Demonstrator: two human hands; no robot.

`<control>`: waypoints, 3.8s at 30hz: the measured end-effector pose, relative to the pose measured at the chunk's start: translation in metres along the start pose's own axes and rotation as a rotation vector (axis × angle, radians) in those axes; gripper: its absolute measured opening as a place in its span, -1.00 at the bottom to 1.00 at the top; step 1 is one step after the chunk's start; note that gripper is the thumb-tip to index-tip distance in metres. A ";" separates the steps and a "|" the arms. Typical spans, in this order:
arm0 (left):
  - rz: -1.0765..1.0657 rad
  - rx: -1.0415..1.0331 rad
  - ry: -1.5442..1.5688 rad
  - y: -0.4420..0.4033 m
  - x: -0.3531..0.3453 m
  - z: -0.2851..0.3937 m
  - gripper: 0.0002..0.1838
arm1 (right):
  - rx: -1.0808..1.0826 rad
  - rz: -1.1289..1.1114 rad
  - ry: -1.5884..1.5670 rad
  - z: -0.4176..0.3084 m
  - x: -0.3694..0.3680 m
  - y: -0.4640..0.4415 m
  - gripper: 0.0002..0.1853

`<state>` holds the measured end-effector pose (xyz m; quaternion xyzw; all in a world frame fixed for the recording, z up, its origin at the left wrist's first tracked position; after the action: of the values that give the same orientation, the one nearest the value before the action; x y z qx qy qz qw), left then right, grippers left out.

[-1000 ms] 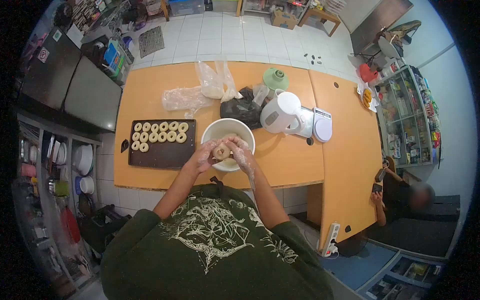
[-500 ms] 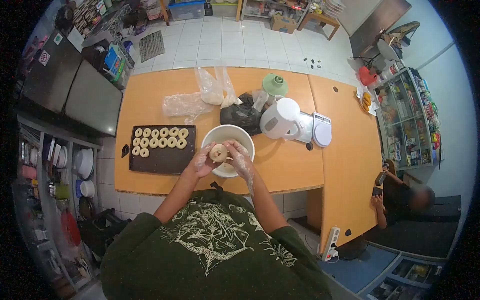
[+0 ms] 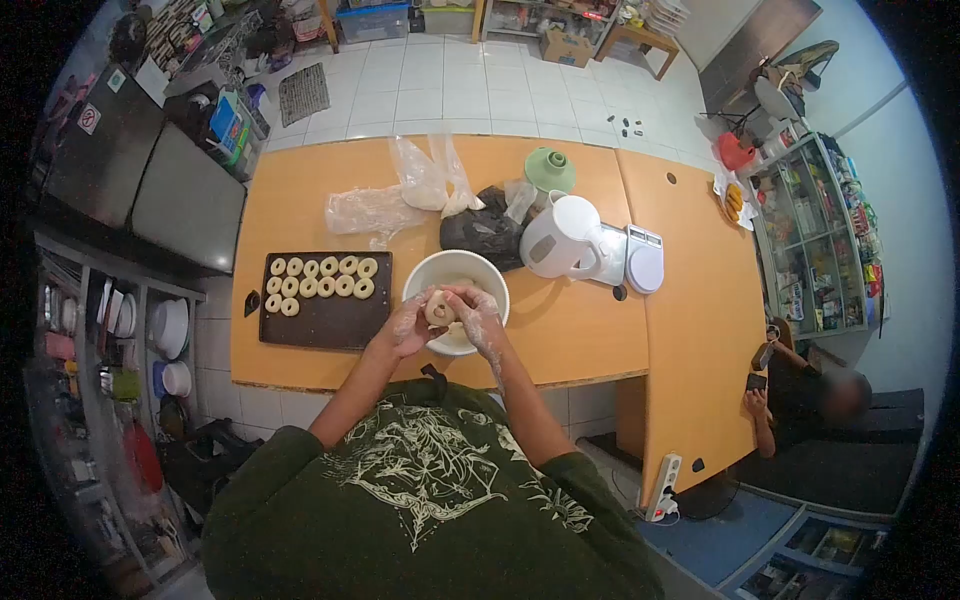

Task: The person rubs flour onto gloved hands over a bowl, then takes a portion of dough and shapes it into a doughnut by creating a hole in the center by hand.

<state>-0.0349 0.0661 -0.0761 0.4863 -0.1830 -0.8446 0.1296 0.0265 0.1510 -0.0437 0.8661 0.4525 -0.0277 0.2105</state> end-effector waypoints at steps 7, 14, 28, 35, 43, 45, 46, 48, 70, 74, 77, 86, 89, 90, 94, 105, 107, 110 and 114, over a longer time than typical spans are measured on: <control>0.008 -0.040 0.007 0.002 0.000 0.000 -0.60 | 0.033 -0.040 0.081 -0.010 -0.006 0.004 -0.67; -0.119 -0.078 0.132 -0.004 0.002 0.002 -0.63 | 0.003 -0.084 0.099 -0.017 -0.015 0.012 -0.56; -0.018 -0.006 0.036 0.002 -0.001 -0.004 -0.58 | 0.070 -0.045 0.064 -0.018 -0.009 0.010 -0.61; -0.047 -0.037 0.062 -0.006 0.009 -0.007 -0.61 | 0.075 -0.097 0.151 -0.016 -0.014 0.009 -0.48; -0.111 -0.037 0.174 -0.001 -0.003 -0.001 -0.64 | 0.100 -0.017 0.189 -0.023 -0.005 0.013 -0.47; -0.096 -0.026 0.172 0.001 -0.006 -0.002 -0.64 | 0.087 -0.040 0.133 -0.014 -0.005 0.007 -0.50; -0.078 -0.049 0.129 0.001 -0.004 -0.001 -0.64 | 0.074 -0.061 0.077 -0.009 -0.005 0.004 -0.52; -0.061 -0.072 0.086 0.000 -0.001 0.000 -0.64 | 0.077 -0.053 0.121 -0.010 -0.004 0.005 -0.57; -0.067 -0.099 0.050 0.000 -0.004 0.004 -0.61 | 0.240 0.074 0.215 -0.026 -0.005 0.013 -0.57; -0.110 -0.181 0.132 -0.004 0.004 0.009 -0.64 | 0.010 -0.004 0.321 -0.001 0.001 0.012 -0.59; -0.074 -0.142 0.160 -0.003 0.007 0.003 -0.65 | 0.009 0.009 0.345 0.002 0.003 0.011 -0.60; -0.070 -0.020 0.080 0.005 -0.013 0.001 -0.65 | 0.138 -0.032 0.225 -0.025 -0.008 0.014 -0.72; -0.078 -0.042 0.060 0.005 -0.007 -0.001 -0.65 | 0.132 -0.059 0.293 -0.023 -0.007 0.012 -0.72; -0.078 -0.041 0.060 0.004 -0.007 -0.001 -0.65 | 0.111 -0.068 0.297 -0.022 -0.007 0.011 -0.71; -0.150 -0.061 0.098 0.002 -0.015 0.003 -0.64 | 0.149 -0.071 0.070 -0.034 -0.014 0.017 -0.62; -0.173 -0.034 0.126 0.002 -0.011 -0.002 -0.61 | 0.083 -0.059 0.234 -0.027 -0.012 0.015 -0.58; -0.170 -0.054 0.128 0.003 -0.012 0.000 -0.60 | 0.064 -0.067 0.252 -0.028 -0.014 0.016 -0.61; -0.152 -0.030 0.120 0.003 -0.016 0.001 -0.63 | 0.080 -0.042 0.292 -0.027 -0.012 0.014 -0.64; -0.129 -0.071 0.093 0.006 -0.017 0.003 -0.63 | 0.112 -0.082 0.201 -0.028 -0.017 0.014 -0.64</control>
<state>-0.0290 0.0683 -0.0587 0.5308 -0.1150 -0.8336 0.1006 0.0240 0.1416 -0.0095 0.8557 0.5041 0.0254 0.1140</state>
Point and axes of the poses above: each hand's wrist, its own y-axis away from the middle knuckle, its own x-axis out of the back of the hand, z = x × y, the point moved 10 cm from there along -y, towards the middle knuckle, and after that the axes turned 6 degrees about -z, right-handed, at the moved point
